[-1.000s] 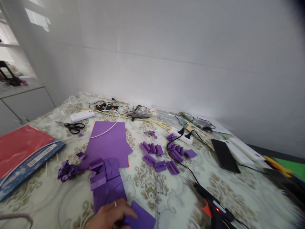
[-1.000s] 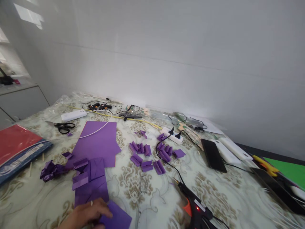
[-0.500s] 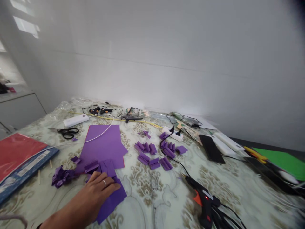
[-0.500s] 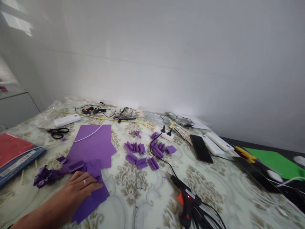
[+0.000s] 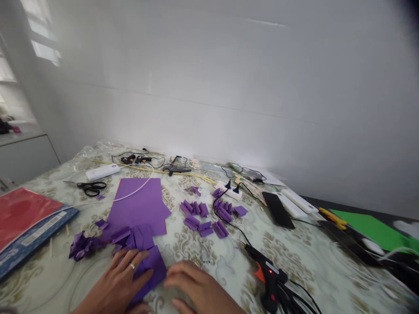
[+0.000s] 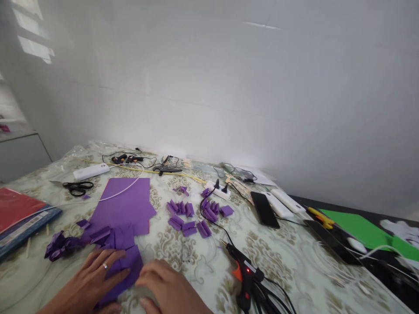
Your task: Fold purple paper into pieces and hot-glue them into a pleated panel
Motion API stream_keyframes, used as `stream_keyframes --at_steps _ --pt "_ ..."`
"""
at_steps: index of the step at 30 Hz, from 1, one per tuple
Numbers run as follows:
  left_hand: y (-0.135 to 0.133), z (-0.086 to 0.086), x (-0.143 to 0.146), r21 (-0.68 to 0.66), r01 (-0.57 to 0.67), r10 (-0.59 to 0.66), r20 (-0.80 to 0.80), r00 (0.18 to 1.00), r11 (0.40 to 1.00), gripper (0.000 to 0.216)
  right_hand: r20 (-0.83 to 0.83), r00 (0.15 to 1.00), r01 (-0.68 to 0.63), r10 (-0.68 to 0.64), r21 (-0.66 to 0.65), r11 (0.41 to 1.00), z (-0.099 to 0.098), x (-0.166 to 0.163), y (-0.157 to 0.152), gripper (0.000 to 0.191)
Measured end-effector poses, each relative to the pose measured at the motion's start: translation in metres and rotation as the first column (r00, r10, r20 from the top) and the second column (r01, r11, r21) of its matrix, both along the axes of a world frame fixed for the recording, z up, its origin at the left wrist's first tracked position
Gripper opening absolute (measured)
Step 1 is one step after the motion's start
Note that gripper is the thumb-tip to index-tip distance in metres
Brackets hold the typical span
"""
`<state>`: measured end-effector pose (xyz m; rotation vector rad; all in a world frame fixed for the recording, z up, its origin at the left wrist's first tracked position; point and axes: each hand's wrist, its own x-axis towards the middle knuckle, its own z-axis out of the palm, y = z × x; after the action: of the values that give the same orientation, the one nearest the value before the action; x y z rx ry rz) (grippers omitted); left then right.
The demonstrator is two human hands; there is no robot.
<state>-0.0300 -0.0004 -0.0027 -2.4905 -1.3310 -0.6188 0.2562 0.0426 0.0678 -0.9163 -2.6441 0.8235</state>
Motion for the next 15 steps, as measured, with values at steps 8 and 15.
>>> stream_keyframes --at_steps 8,15 --pt "-0.003 -0.024 -0.016 0.099 -0.008 0.008 0.005 1.0 0.995 0.042 0.016 1.0 0.008 -0.007 -0.061 0.998 -0.035 -0.044 0.026 0.058" --pt "0.001 -0.043 -0.03 0.172 0.023 -0.003 -0.112 0.994 0.985 0.047 0.096 0.995 0.024 -0.019 -0.058 0.998 -0.048 -0.05 0.033 0.056"
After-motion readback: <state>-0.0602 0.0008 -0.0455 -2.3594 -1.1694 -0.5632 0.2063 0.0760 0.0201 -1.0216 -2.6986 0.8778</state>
